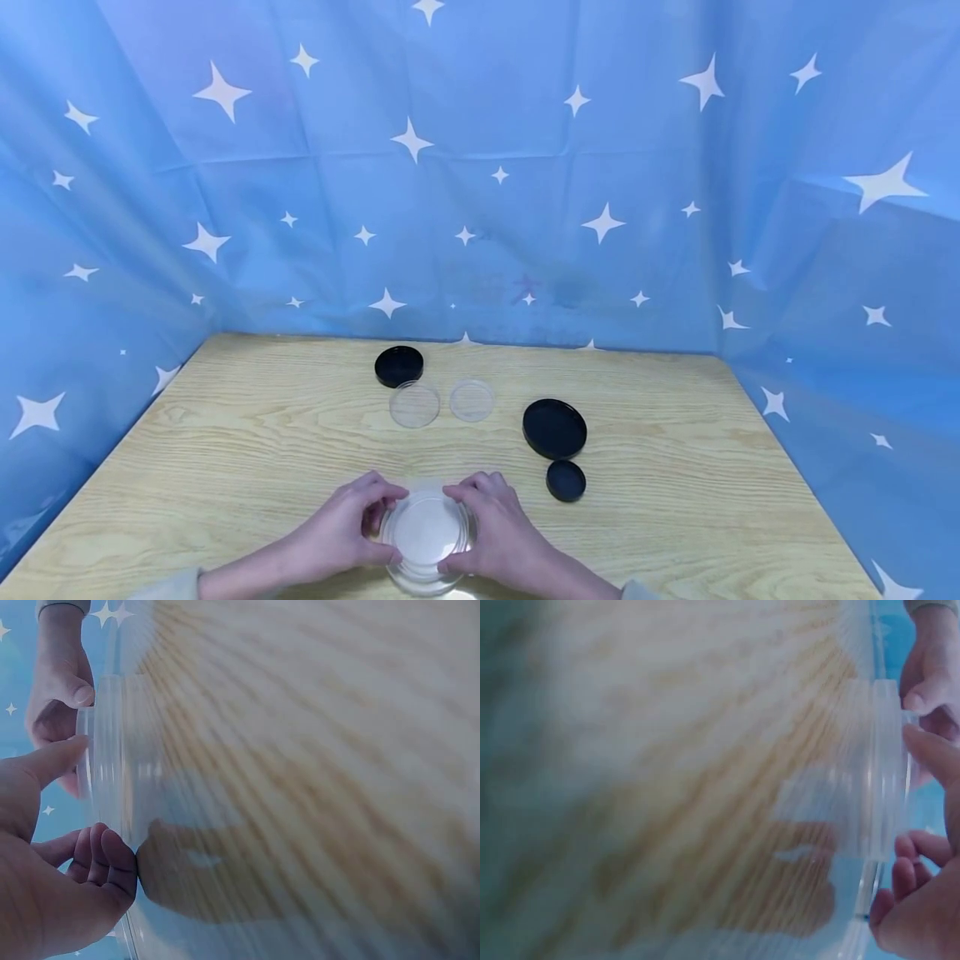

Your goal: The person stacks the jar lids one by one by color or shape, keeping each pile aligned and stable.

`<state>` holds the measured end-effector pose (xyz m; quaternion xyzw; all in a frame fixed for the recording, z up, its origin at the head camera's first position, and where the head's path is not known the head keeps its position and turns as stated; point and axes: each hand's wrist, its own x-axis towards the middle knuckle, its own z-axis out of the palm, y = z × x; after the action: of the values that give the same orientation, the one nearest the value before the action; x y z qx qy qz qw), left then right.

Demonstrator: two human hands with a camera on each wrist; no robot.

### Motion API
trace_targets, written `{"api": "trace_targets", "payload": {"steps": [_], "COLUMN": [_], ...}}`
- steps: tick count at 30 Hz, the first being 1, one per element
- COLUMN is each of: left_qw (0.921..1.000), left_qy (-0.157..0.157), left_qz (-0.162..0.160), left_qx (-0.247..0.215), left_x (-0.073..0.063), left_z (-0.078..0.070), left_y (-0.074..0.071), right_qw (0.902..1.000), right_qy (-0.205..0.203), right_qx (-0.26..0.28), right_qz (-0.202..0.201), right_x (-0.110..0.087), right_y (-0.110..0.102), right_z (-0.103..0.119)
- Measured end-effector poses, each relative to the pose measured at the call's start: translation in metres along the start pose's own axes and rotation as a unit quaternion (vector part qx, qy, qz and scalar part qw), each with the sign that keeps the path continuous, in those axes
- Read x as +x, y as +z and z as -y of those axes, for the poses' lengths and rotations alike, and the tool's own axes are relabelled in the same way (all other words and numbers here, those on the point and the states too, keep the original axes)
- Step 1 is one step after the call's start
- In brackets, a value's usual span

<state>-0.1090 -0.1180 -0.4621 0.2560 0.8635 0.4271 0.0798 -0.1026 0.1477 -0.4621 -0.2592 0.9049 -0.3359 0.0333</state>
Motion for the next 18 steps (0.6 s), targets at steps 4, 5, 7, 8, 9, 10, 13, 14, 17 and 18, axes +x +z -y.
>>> {"api": "trace_targets", "payload": {"steps": [4,5,7,8,9,10,13,14,17,18], "left_qw": [0.9999,0.9999,0.9999,0.9999,0.9998,0.9998,0.9997,0.9996,0.999,0.9987], "left_qy": [-0.007,-0.007,-0.007,-0.006,-0.005,-0.004,0.003,0.006,0.014,0.016], "left_qz": [0.005,0.005,0.006,0.006,0.007,0.008,0.009,0.01,0.013,0.015], "left_qx": [0.008,0.009,0.011,0.014,0.016,0.017,0.024,0.026,0.04,0.046], "left_x": [0.0005,0.0009,0.0017,0.0021,0.0024,0.0028,0.0034,0.0037,0.0046,0.005], "left_z": [-0.0025,-0.003,-0.0036,-0.0036,-0.0035,-0.0035,-0.003,-0.003,-0.0034,-0.0036], "left_y": [-0.0009,-0.0012,-0.0016,-0.0017,-0.0018,-0.0018,-0.0018,-0.0019,-0.0028,-0.0033], "right_qw": [0.9999,0.9999,0.9998,0.9997,0.9997,0.9996,0.9993,0.9993,0.9991,0.9991], "right_qy": [0.001,0.003,0.006,0.006,0.006,0.004,0.001,-0.002,-0.01,-0.013], "right_qx": [-0.011,-0.013,-0.017,-0.02,-0.022,-0.025,-0.031,-0.033,-0.033,-0.033], "right_qz": [0.004,0.005,0.008,0.009,0.011,0.013,0.018,0.019,0.023,0.025], "right_x": [0.0008,0.001,0.0015,0.0015,0.0016,0.0017,0.0024,0.0026,0.0035,0.0039], "right_y": [0.0003,-0.0001,-0.0009,-0.0014,-0.0019,-0.0025,-0.0038,-0.0044,-0.0058,-0.0062], "right_z": [-0.0006,-0.0006,-0.0007,-0.0008,-0.0007,-0.0005,0.0002,0.0007,0.0011,0.0011]}}
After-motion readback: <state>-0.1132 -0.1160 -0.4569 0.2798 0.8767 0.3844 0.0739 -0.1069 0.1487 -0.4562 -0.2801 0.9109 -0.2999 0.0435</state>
